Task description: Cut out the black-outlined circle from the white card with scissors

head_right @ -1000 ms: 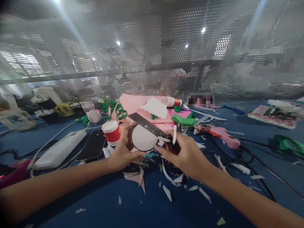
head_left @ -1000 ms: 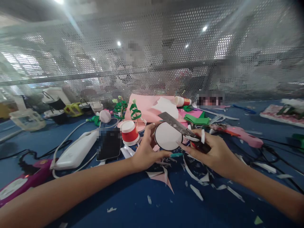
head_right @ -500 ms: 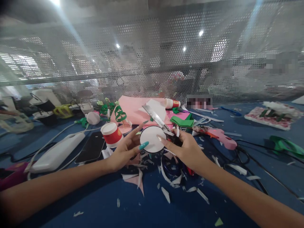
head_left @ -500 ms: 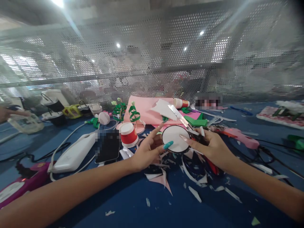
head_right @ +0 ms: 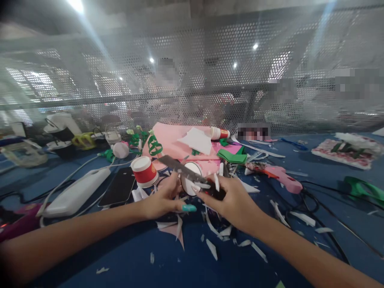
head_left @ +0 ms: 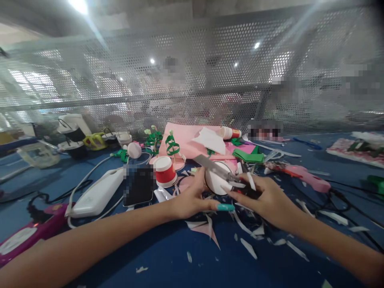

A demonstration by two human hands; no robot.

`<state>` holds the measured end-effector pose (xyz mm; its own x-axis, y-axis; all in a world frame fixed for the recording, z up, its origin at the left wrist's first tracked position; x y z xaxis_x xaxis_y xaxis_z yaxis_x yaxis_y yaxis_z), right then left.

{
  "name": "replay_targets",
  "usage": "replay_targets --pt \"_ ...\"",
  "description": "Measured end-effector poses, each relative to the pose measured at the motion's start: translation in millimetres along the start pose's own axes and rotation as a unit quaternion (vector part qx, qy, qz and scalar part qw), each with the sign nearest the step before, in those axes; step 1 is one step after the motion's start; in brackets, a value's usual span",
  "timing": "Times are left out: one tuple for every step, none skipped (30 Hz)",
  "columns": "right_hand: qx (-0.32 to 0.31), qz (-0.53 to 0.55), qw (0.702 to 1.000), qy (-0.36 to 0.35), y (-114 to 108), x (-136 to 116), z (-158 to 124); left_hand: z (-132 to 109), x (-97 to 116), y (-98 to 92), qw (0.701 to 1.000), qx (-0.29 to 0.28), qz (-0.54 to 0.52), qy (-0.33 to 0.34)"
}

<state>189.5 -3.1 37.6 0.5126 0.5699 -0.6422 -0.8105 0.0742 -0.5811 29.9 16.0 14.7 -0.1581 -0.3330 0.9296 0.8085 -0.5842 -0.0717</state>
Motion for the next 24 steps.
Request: replay_targets --pt "-0.013 -0.018 1.000 -0.017 2 -4 -2 -1 -1 1.4 1.000 -0.020 0.003 -0.016" --pt "-0.026 -0.036 0.998 -0.035 5 -7 -3 -2 -3 1.8 0.999 -0.034 0.011 -0.038" --pt "-0.040 -0.052 0.997 -0.050 8 -9 -5 -2 -5 1.0 0.997 -0.035 0.024 -0.058" --pt "-0.052 -0.065 0.995 -0.063 10 -10 -6 -3 -6 -0.9 0.996 -0.023 0.043 -0.070" --pt "-0.063 -0.073 0.993 -0.070 12 -11 -7 -3 -6 -3.0 0.995 -0.007 0.065 -0.074" --pt "-0.069 -0.078 0.992 -0.073 13 -10 -8 -3 -6 -4.9 0.994 0.008 0.084 -0.071" --pt "-0.070 -0.078 0.992 -0.072 13 -10 -8 -2 -5 -5.9 0.993 0.018 0.098 -0.064" --pt "-0.070 -0.076 0.992 -0.068 13 -9 -7 -2 -4 -6.2 0.993 0.024 0.106 -0.055" --pt "-0.070 -0.072 0.993 -0.064 12 -8 -6 -1 -2 -5.9 0.992 0.025 0.112 -0.048" --pt "-0.074 -0.066 0.993 -0.059 11 -8 -5 -1 -1 -5.3 0.992 0.025 0.116 -0.044" --pt "-0.079 -0.060 0.994 -0.055 11 -8 -5 0 -1 -4.7 0.991 0.024 0.122 -0.042" --pt "-0.084 -0.054 0.994 -0.051 10 -7 -5 0 0 -4.4 0.990 0.024 0.130 -0.040" --pt "-0.087 -0.047 0.994 -0.048 8 -7 -5 1 0 -4.2 0.989 0.026 0.138 -0.038" --pt "-0.088 -0.038 0.994 -0.046 7 -7 -6 1 1 -4.3 0.989 0.030 0.143 -0.034" --pt "-0.086 -0.024 0.995 -0.045 5 -7 -7 1 1 -4.5 0.988 0.034 0.146 -0.028" --pt "-0.084 -0.003 0.995 -0.044 3 -6 -8 1 1 -4.6 0.988 0.039 0.146 -0.023" --pt "-0.085 0.023 0.995 -0.043 2 -6 -9 2 1 -4.6 0.989 0.042 0.142 -0.020" --pt "-0.086 0.049 0.994 -0.042 1 -6 -10 2 1 -4.4 0.990 0.043 0.133 -0.020" --pt "-0.090 0.070 0.993 -0.039 0 -6 -10 2 1 -3.8 0.992 0.041 0.118 -0.023" --pt "-0.092 0.082 0.992 -0.034 0 -6 -10 2 0 -3.0 0.994 0.035 0.097 -0.029" --pt "-0.093 0.083 0.992 -0.028 0 -5 -9 2 -1 -2.2 0.996 0.029 0.070 -0.036" --pt "-0.092 0.073 0.993 -0.022 1 -5 -8 2 -1 -1.7 0.998 0.023 0.040 -0.042" --pt "-0.086 0.057 0.995 -0.018 1 -6 -6 1 -2 -1.4 0.999 0.018 0.012 -0.050" --pt "-0.075 0.042 0.996 -0.016 1 -6 -4 1 -3 -1.6 0.998 0.014 -0.008 -0.058"
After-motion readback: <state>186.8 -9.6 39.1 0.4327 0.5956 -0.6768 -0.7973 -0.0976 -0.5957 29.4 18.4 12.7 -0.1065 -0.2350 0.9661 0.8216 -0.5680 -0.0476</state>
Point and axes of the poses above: each hand's wrist, its own z-axis towards the middle knuckle, its own y-axis out of the palm, x = y × z, the point moved 4 cm from there along z, towards the middle knuckle, and after that the axes turned 5 degrees about x, right-handed, at the moved point
